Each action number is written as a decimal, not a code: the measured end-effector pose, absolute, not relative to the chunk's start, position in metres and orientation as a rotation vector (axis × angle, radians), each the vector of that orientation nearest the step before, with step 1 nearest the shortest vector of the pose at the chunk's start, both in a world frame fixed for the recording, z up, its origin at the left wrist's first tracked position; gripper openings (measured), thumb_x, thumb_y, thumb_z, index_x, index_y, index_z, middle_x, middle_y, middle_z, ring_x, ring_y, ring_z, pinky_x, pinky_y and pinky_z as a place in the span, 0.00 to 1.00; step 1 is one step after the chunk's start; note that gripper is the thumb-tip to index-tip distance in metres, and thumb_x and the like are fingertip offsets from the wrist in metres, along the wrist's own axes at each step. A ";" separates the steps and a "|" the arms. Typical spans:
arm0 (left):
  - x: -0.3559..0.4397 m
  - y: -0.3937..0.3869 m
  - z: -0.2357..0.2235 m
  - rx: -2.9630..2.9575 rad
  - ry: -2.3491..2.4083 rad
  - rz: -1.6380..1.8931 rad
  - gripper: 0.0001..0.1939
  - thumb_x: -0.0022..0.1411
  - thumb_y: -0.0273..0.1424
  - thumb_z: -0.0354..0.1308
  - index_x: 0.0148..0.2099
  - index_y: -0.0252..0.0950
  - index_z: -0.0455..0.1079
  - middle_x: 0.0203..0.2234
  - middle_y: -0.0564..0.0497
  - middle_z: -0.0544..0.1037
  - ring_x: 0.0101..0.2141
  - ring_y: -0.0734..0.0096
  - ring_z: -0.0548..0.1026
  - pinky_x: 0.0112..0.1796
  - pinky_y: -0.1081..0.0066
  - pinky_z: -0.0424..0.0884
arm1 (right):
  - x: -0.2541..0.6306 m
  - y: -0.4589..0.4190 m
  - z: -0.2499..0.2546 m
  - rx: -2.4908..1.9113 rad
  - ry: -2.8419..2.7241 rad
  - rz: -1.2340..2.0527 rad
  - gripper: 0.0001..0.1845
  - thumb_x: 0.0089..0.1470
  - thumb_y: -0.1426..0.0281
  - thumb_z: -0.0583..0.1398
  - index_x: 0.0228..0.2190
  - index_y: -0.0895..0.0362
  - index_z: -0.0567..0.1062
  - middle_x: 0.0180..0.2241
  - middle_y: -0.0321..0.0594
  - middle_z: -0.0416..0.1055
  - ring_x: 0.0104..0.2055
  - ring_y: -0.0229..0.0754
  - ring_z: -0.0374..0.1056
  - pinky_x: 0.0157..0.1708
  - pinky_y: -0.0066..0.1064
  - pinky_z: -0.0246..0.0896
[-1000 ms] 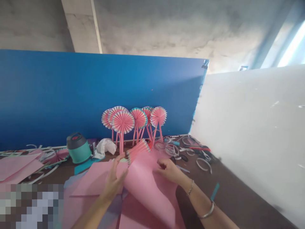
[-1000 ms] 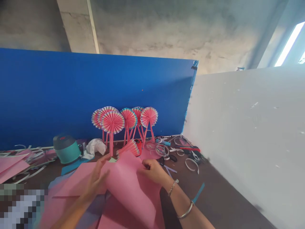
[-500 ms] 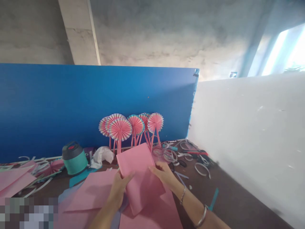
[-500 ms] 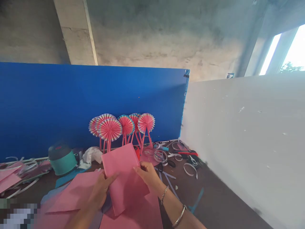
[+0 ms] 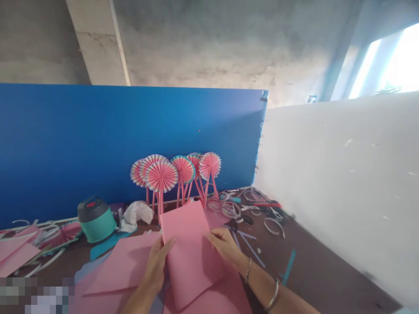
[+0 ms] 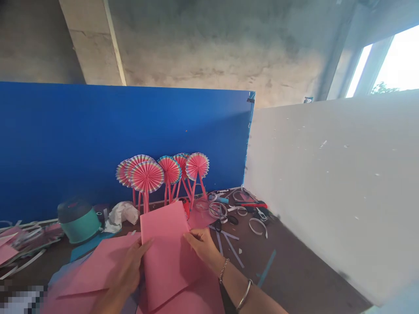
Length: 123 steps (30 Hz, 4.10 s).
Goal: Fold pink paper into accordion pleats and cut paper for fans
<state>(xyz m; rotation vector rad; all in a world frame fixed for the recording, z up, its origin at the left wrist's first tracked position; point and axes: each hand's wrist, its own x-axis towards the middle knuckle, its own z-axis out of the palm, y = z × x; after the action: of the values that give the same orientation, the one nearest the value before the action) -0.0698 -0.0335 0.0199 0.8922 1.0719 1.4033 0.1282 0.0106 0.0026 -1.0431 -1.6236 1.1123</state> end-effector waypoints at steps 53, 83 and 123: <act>-0.069 -0.032 0.014 0.760 1.034 1.394 0.28 0.39 0.35 0.69 0.45 0.35 0.72 0.31 0.47 0.81 0.31 0.59 0.78 0.30 0.68 0.72 | 0.132 0.012 -0.001 -0.919 -1.529 1.201 0.31 0.42 0.45 0.60 0.10 0.57 0.58 0.12 0.28 0.47 0.17 0.29 0.41 0.17 0.26 0.34; -0.063 -0.039 0.025 0.754 1.153 1.483 0.26 0.39 0.45 0.67 0.40 0.36 0.75 0.34 0.46 0.81 0.40 0.55 0.76 0.38 0.65 0.71 | 0.136 0.009 0.014 -0.869 -1.467 1.114 0.30 0.46 0.49 0.59 0.10 0.57 0.57 0.13 0.29 0.46 0.18 0.30 0.43 0.19 0.27 0.38; -0.059 -0.042 0.034 0.878 1.156 1.503 0.25 0.44 0.45 0.64 0.43 0.36 0.72 0.32 0.48 0.80 0.34 0.59 0.76 0.32 0.69 0.69 | 0.135 0.011 0.012 -0.968 -1.470 1.189 0.31 0.41 0.45 0.60 0.09 0.58 0.61 0.11 0.30 0.51 0.17 0.30 0.47 0.18 0.25 0.41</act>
<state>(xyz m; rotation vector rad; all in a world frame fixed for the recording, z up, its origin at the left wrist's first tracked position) -0.0595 -0.0425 0.0344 0.8777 1.1561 1.5025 0.1351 0.0111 0.0124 -0.9682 -1.4702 1.1890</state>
